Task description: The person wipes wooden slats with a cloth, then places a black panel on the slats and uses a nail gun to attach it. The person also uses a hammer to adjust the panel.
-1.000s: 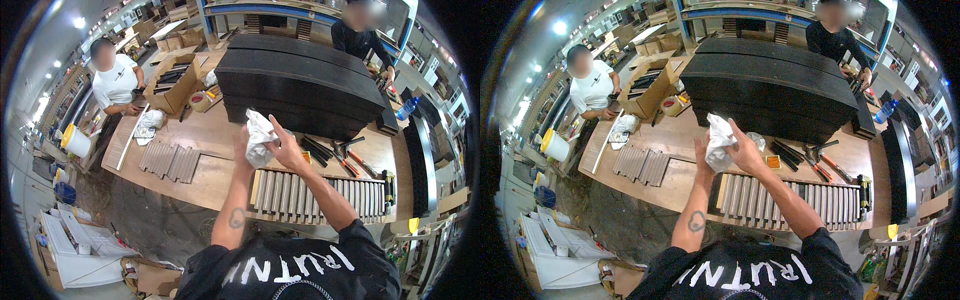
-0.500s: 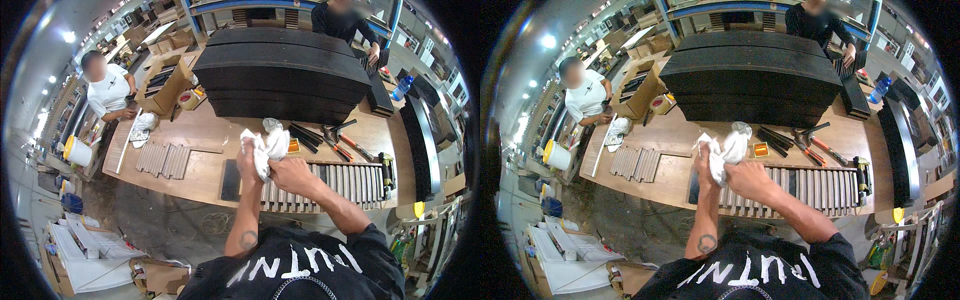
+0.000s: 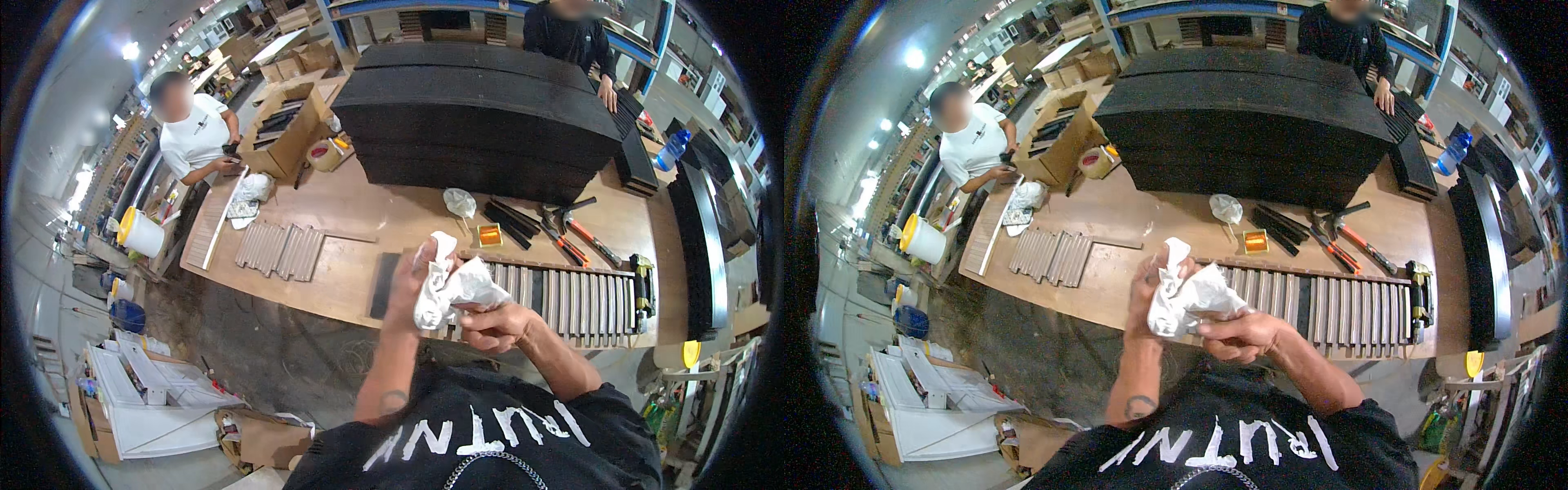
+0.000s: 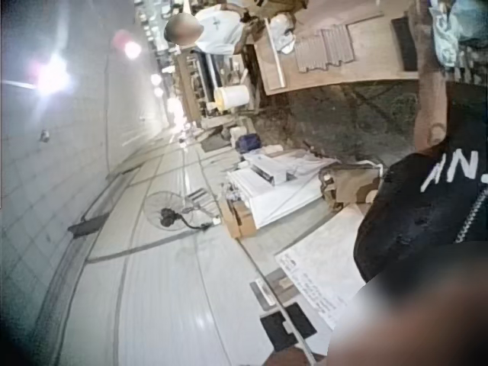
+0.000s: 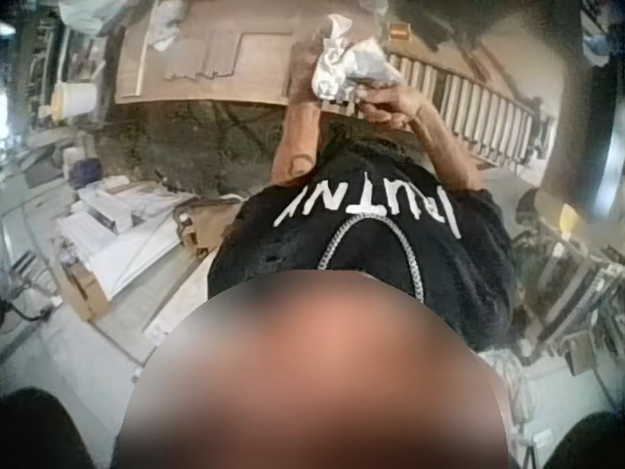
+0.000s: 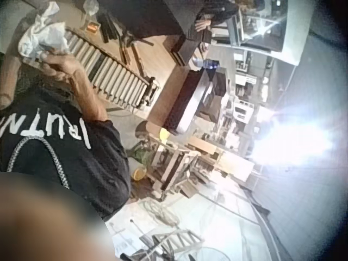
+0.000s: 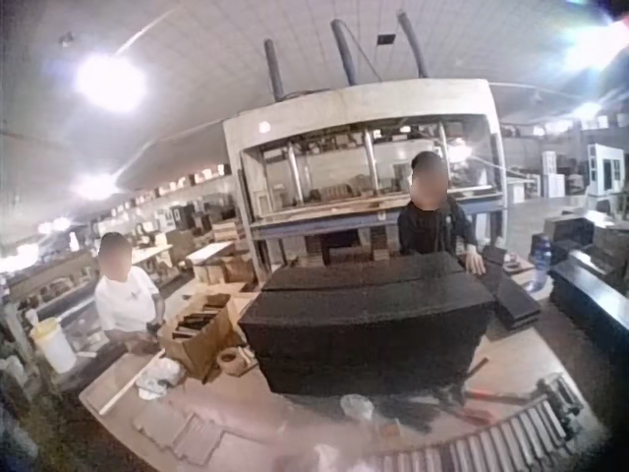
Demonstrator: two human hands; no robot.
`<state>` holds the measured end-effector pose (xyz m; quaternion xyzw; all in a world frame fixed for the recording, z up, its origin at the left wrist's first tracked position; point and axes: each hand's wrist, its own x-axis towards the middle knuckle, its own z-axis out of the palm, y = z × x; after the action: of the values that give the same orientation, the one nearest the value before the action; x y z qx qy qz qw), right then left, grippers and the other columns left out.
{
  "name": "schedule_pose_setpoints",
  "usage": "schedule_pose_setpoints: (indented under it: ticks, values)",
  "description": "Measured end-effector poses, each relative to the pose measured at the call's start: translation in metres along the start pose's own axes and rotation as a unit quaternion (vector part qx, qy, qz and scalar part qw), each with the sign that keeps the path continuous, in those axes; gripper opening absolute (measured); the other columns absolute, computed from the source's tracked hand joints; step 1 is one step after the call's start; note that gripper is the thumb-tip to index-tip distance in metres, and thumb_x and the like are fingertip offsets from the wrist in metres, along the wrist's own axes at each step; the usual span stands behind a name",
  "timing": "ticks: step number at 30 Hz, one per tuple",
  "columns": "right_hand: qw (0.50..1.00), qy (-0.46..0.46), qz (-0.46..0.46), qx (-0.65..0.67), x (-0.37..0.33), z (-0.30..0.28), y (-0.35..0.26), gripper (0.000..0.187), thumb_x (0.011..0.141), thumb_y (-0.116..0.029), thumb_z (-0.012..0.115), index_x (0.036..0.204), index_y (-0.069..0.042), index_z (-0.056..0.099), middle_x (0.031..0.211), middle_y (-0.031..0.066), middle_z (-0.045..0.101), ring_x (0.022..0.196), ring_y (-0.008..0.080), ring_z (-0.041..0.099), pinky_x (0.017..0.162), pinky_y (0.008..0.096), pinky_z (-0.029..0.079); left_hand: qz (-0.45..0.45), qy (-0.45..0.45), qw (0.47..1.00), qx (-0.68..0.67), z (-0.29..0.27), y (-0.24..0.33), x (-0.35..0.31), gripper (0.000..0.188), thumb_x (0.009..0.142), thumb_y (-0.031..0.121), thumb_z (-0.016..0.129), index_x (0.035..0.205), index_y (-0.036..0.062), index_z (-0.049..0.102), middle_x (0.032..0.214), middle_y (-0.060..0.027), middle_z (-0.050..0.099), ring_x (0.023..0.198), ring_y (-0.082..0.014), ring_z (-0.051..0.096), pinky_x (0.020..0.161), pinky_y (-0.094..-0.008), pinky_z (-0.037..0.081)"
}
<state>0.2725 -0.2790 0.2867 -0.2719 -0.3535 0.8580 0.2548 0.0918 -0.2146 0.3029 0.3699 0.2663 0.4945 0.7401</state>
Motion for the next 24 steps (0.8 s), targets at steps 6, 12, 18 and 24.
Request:
schedule_pose_setpoints:
  ticks: [6, 12, 18, 24]
  values:
    - [0.648, 0.151, 0.012, -0.746, 0.022, 0.028, -0.032, 0.037, 0.091, -0.013, 0.053, 0.127, -0.012, 0.062, 0.083, 0.0229, 0.071, 0.080, 0.0418, 0.071, 0.075, 0.0525, 0.058, -0.020, 0.118, 0.952, 0.284, -0.044, -0.026, 0.022, 0.042, 0.104, 0.039, 0.058, 0.096, -0.0003, 0.068, 0.081, -0.0002, 0.064, 0.071, -0.0142, 0.057, 0.066, -0.0330, 0.048]
    - [0.938, 0.194, -0.013, -0.286, 0.018, 0.017, -0.036, 0.037, 0.100, -0.016, 0.051, 0.136, -0.014, 0.058, 0.064, 0.0080, 0.059, 0.051, 0.0182, 0.056, 0.046, 0.0313, 0.048, 0.013, 0.245, 0.960, 0.132, -0.117, -0.027, 0.054, 0.043, 0.104, 0.045, 0.053, 0.096, 0.0050, 0.065, 0.081, -0.0042, 0.063, 0.071, -0.0205, 0.060, 0.065, -0.0402, 0.052]
    - [0.907, -0.028, -0.221, 0.357, 0.037, 0.026, 0.020, 0.030, 0.110, -0.017, 0.039, 0.137, -0.006, 0.048, 0.059, 0.0026, 0.050, 0.034, 0.0021, 0.034, 0.029, 0.0165, 0.029, -0.004, 0.021, 0.904, -0.427, -0.152, -0.008, 0.045, 0.031, 0.102, 0.038, 0.055, 0.106, 0.0102, 0.067, 0.096, -0.0061, 0.072, 0.089, -0.0247, 0.070, 0.077, -0.0432, 0.060]
    - [0.902, 0.293, -0.111, -0.297, 0.077, 0.054, 0.005, 0.030, 0.102, -0.015, 0.049, 0.131, -0.009, 0.054, 0.075, 0.0137, 0.067, 0.053, 0.0217, 0.062, 0.044, 0.0371, 0.048, 0.069, 0.182, 0.980, -0.043, -0.098, -0.022, 0.024, 0.042, 0.103, 0.045, 0.057, 0.111, 0.0042, 0.064, 0.099, -0.0046, 0.066, 0.090, -0.0170, 0.065, 0.077, -0.0334, 0.054]
